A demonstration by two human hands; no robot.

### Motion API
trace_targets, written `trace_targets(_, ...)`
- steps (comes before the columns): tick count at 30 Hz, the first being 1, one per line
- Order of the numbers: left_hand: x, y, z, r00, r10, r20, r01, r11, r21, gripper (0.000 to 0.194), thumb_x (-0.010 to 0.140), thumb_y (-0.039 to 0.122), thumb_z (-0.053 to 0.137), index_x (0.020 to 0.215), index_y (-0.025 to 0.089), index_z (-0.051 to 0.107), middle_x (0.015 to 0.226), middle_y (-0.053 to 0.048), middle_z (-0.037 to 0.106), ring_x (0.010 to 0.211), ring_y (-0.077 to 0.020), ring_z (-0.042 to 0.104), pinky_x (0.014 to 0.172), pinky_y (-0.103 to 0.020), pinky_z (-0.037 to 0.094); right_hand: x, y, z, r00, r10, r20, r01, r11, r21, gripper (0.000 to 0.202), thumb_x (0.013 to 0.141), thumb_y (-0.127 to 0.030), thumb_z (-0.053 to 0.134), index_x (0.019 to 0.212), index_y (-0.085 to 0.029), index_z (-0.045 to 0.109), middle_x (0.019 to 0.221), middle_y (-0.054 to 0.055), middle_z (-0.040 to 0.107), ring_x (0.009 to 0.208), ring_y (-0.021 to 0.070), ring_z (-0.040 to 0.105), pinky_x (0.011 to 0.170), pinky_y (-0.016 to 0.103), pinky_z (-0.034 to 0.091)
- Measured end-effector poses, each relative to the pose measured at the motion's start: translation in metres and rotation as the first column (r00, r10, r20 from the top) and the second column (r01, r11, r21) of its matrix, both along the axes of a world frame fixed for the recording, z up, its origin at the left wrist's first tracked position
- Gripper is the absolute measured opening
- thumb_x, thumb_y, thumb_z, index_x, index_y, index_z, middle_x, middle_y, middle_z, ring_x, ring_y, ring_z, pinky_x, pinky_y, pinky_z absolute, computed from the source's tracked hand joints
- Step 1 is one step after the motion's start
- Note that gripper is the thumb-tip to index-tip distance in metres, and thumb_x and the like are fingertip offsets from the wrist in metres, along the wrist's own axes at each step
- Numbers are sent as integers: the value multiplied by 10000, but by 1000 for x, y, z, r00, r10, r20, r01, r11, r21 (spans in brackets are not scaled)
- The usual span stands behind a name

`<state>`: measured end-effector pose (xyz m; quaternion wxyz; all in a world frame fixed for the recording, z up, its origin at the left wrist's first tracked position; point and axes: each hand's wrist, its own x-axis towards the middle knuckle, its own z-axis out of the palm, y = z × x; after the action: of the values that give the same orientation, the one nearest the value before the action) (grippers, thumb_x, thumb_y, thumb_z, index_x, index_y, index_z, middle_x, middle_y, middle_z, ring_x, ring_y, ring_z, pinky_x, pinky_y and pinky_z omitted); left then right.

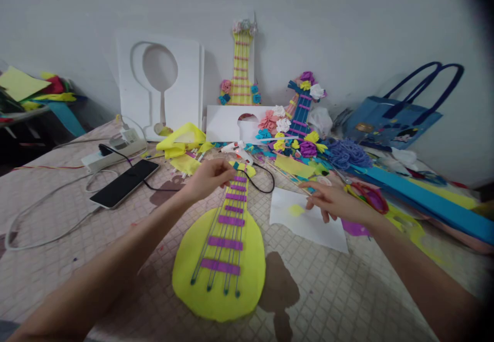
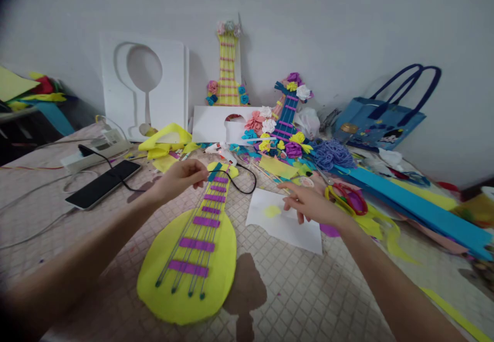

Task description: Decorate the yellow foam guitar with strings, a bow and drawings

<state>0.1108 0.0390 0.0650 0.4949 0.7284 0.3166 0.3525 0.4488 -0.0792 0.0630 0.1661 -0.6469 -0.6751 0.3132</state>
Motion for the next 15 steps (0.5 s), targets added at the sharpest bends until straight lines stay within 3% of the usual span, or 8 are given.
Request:
trace_targets(2,31,3,-4,996,-83,-41,85,994,65,158,811,277,592,758,133,553,605,8,595,514,-77,570,501,-170,459,0,7,-1,974,-36,222,7,991,131,272,899,-313,422,1104,-232,581,773,21,715,404,92,552,458,240,405)
trace_targets(4,61,8,-8,974,-86,-211,128,972,196,113,856,224,524,813,126,559,662,-13,636,563,-94,622,533,-183,493,-3,26,-1,903,-94,419,-27,961,274,229,900,-282,424,932,-220,642,705,10,700,476,112,586,511,243,409)
trace_targets(5,74,11,-10,944,-45,-327,148,942,300,104,867,201,505,842,122,567,692,-21,653,599,-103,644,556,-189,506,-5,39,-2,882,-110,458,-38,952,302,205,886,-276,456,862,-211,649,709,16,699,546,132,613,530,244,406)
trace_targets(8,103,20,-14,905,29,-424,156,905,395,120,818,89,534,910,114,607,896,-81,695,827,-164,678,727,-257,539,-15,85,-6,856,-120,502,-75,934,350,145,848,-220,515,820,-188,653,837,51,707,762,178,642,644,256,424)
trace_targets(12,113,21,-13,829,109,-549,195,864,465,312,739,2,593,1029,113,625,1207,-151,613,1091,-249,608,928,-343,485,-30,137,-21,825,-155,543,-85,916,391,191,852,-180,493,945,-158,658,1052,118,671,959,221,619,768,283,429)
trace_targets(15,108,15,-13,751,173,-637,204,857,474,232,799,59,560,1010,106,644,1089,-166,662,1011,-284,644,864,-394,508,-38,160,-35,812,-200,549,-49,913,405,220,857,-186,485,988,-132,653,1099,171,644,959,244,624,766,303,439)
